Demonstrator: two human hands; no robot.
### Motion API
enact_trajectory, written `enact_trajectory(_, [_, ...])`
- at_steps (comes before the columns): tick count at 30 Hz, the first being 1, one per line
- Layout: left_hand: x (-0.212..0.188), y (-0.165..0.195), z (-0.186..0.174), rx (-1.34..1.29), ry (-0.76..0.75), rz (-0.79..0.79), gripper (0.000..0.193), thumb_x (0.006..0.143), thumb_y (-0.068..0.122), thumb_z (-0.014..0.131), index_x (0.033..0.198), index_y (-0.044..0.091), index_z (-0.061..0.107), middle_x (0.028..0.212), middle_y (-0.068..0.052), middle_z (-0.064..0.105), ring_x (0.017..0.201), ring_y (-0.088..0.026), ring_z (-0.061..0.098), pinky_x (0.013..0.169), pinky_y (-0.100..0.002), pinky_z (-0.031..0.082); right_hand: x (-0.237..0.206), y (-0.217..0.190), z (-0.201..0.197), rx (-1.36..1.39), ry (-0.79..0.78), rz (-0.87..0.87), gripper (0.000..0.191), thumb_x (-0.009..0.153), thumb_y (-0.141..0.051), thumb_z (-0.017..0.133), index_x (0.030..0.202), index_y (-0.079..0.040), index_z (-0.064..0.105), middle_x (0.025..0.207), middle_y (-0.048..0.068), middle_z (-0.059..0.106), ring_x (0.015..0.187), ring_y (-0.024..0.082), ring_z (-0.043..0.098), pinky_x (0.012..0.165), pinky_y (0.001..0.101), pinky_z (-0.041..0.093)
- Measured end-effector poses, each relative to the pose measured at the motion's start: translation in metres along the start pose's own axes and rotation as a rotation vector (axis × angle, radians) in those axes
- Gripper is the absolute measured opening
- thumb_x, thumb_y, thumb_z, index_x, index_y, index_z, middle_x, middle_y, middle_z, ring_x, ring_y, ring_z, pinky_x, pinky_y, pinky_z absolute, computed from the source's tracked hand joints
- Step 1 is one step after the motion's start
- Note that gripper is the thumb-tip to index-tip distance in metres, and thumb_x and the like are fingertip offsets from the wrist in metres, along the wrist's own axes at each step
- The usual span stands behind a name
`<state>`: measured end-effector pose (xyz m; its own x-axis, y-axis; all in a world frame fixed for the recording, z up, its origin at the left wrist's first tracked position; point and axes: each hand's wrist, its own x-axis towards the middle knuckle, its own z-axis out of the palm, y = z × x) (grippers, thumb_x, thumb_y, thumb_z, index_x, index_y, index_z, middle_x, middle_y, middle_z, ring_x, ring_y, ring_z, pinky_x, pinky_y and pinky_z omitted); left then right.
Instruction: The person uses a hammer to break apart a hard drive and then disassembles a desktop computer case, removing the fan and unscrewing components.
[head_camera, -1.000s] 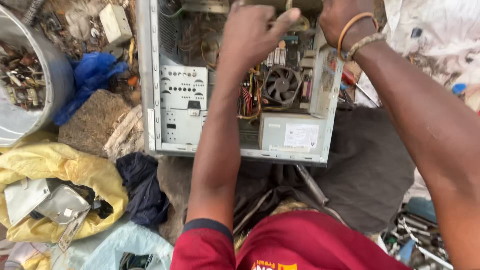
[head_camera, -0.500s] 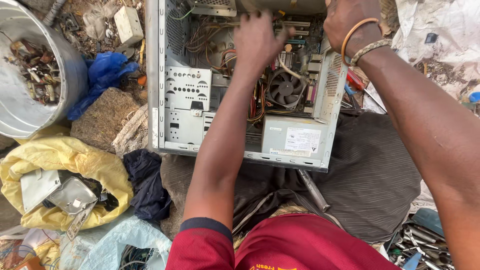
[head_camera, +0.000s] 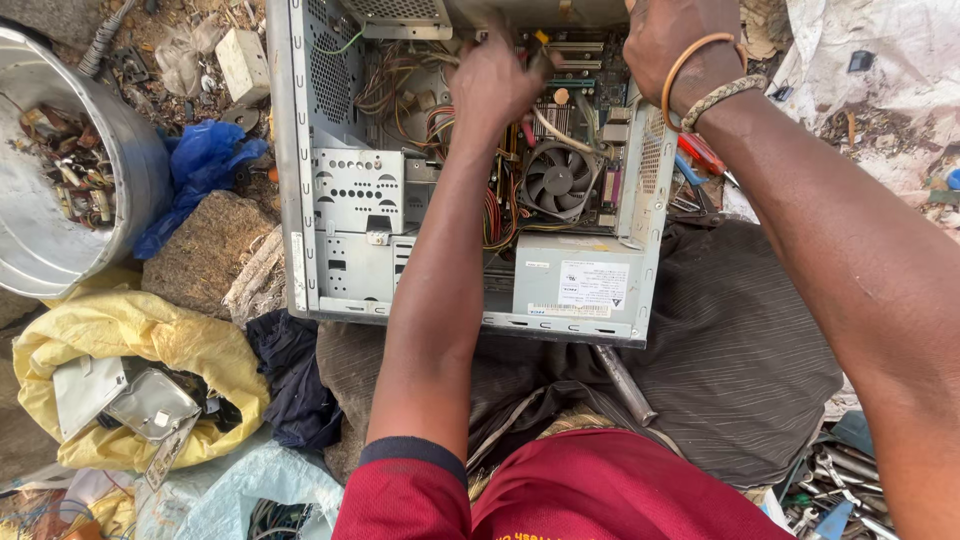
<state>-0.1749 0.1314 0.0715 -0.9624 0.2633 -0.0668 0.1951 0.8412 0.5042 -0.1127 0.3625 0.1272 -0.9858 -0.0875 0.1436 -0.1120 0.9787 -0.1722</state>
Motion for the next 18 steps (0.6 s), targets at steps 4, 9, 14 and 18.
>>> enact_trajectory(4, [-0.014,0.007,-0.001,0.018,-0.136,-0.025,0.051,0.074,0.042,0.075,0.109,0.006,0.072,0.100,-0.024,0.072,0.097,-0.042,0.070,0.080,-0.052,0.053,0.000,0.000,0.004,-0.136,-0.014,-0.018,0.017,0.105,-0.012,0.061,0.092,-0.006,0.070,0.069,0.016,0.065,0.057,0.031,0.064,0.050,0.0444,0.052])
enact_trajectory(9, [-0.018,0.014,-0.005,0.056,-0.230,-0.064,0.026,0.085,0.025,0.062,0.092,0.004,0.076,0.090,-0.022,0.075,0.086,-0.039,0.074,0.079,-0.051,0.057,-0.001,0.003,0.007,-0.055,0.035,-0.007,0.018,0.104,-0.011,0.060,0.090,-0.006,0.070,0.072,0.015,0.066,0.060,0.031,0.065,0.053,0.0442,0.052])
enact_trajectory(14, [-0.023,0.012,-0.003,0.008,-0.270,-0.087,0.027,0.085,0.023,0.059,0.091,0.002,0.076,0.093,-0.023,0.075,0.086,-0.039,0.073,0.080,-0.051,0.056,0.002,0.004,0.010,-0.147,-0.044,0.003,0.018,0.103,-0.014,0.064,0.087,-0.007,0.070,0.071,0.016,0.065,0.059,0.032,0.065,0.052,0.0455,0.052])
enact_trajectory(18, [-0.033,0.016,-0.013,-0.054,-0.199,-0.065,0.034,0.092,0.029,0.055,0.094,0.002,0.076,0.094,-0.026,0.074,0.086,-0.043,0.071,0.081,-0.053,0.055,0.002,0.005,0.015,-0.096,-0.020,0.037,0.020,0.101,-0.011,0.063,0.083,-0.007,0.070,0.070,0.017,0.065,0.059,0.032,0.064,0.052,0.0453,0.052])
